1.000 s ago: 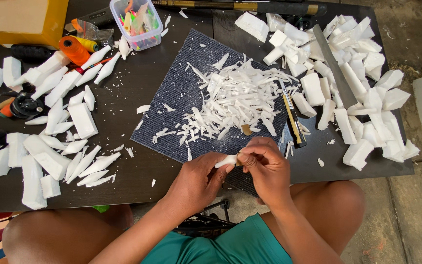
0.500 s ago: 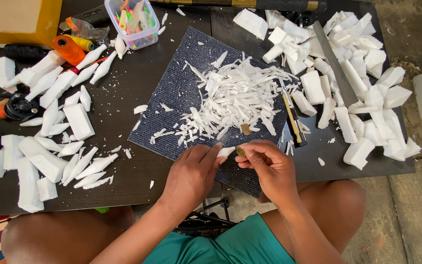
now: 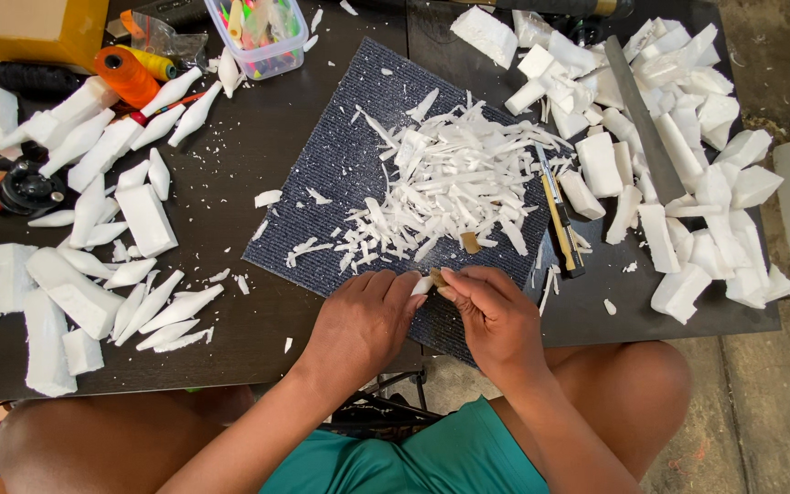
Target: The person shapes small white plastic pieces by hand and with a utility knife on a dark mat. They repeatedly pick up pieces, trim edges, and set them aside, accumulating shavings on the mat.
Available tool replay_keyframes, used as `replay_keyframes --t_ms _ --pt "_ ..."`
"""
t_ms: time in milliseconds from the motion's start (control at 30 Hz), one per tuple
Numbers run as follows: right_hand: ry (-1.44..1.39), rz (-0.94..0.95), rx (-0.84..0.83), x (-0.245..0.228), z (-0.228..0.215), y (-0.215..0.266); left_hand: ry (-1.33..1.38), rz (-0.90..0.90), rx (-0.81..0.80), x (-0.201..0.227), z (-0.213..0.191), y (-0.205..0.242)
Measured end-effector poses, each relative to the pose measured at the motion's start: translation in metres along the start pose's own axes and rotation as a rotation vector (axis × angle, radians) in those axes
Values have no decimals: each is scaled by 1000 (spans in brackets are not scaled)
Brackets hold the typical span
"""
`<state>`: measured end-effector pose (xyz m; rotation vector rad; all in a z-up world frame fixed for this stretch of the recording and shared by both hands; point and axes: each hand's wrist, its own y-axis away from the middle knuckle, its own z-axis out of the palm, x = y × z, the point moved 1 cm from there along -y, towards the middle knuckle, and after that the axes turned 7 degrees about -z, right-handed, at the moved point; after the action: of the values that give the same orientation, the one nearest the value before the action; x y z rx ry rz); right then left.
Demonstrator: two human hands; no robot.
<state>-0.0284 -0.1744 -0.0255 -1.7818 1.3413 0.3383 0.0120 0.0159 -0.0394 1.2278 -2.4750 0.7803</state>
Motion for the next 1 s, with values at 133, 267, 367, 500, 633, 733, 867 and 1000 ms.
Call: replay_keyframes --t_ms 133,267,367,500,633,733,867,1000 --pt "86 -53 -55 1 0 -2 -28 24 16 0 -1 -1" --pt "168 -79 -193 -3 -4 -3 -51 40 45 1 -3 0" --pt "196 -120 -249 5 -3 3 -70 53 52 1 1 2" --pt "155 -69 -350 6 -7 0 -64 62 54 -1 5 4" --pt "194 -63 -341 4 -8 0 -80 69 65 1 1 3" --pt "119 -22 -346 -1 -6 -3 -72 61 62 4 -3 2" --pt "57 3 -291 -3 -4 -3 -85 66 63 3 -1 2" --pt "-15 37 -235 0 -1 -3 -86 66 69 3 -3 2"
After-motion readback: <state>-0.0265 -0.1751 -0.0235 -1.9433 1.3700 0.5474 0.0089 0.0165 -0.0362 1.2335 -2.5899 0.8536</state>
